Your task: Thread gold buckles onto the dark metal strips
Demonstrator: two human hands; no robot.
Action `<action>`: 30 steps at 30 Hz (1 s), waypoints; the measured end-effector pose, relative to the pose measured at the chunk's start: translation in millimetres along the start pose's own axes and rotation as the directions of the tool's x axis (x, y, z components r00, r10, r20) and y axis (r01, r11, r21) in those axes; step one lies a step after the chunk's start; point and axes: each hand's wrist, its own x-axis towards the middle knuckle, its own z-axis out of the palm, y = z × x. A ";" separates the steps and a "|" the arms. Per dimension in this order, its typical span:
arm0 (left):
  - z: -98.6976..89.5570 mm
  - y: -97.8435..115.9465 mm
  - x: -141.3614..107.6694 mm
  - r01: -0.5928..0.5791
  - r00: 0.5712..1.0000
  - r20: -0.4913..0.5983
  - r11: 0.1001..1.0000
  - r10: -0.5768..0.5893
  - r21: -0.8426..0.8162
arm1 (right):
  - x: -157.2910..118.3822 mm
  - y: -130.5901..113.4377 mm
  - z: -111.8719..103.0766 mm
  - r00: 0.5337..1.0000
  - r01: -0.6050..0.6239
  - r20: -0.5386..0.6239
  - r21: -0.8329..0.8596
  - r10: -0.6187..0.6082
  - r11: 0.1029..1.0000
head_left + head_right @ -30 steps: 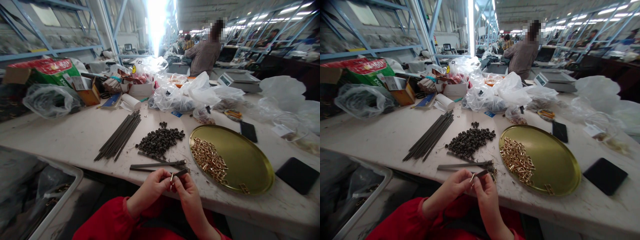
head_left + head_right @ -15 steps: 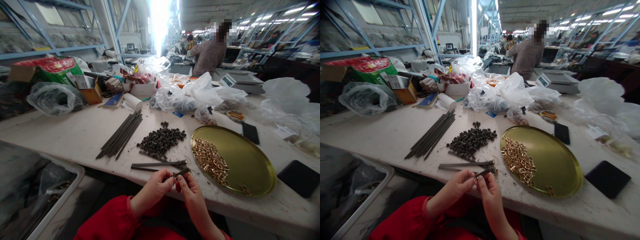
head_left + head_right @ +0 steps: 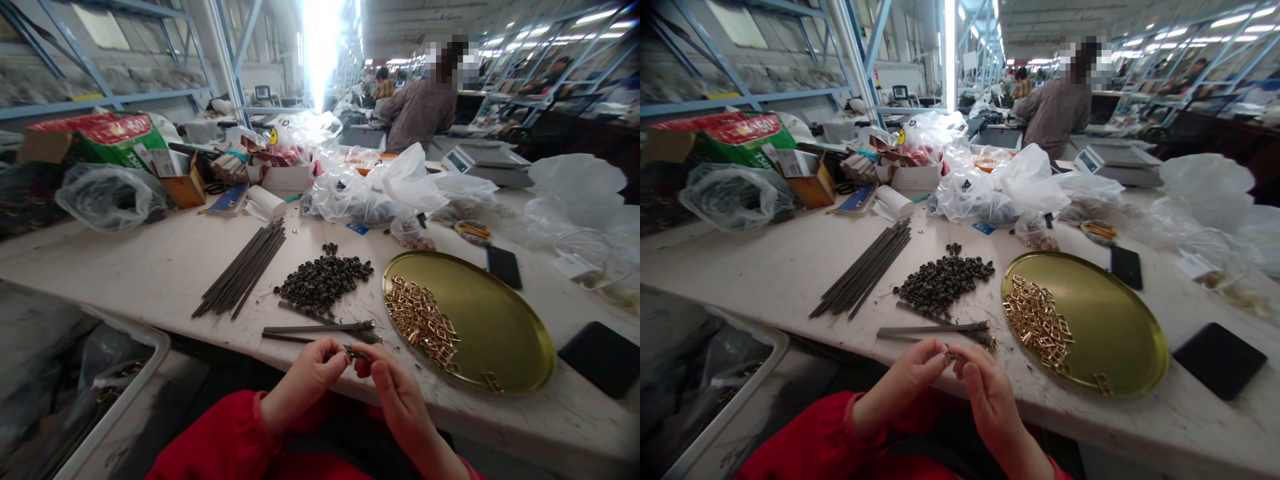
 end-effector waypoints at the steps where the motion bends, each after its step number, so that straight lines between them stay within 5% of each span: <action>1: -0.1 0.8 -0.2 0.021 1.000 0.012 1.000 -0.021 -0.011 | 2.0 -1.6 -2.4 0.997 -0.067 0.046 0.087 0.064 0.994; 6: 0.6 0.5 -1.0 0.075 0.997 0.011 0.997 -0.076 0.020 | 9.1 0.3 -6.8 0.932 -0.337 0.231 0.266 0.280 0.903; 21: 4.5 -3.3 -6.1 0.088 0.996 0.021 0.994 -0.090 0.070 | 11.7 -3.6 -22.6 0.831 -0.415 0.431 0.061 0.351 0.908; 30: 5.4 -4.5 -2.8 0.070 0.997 0.023 0.997 -0.071 0.038 | 11.5 -7.2 -17.2 0.933 -0.235 0.243 -0.144 0.265 0.961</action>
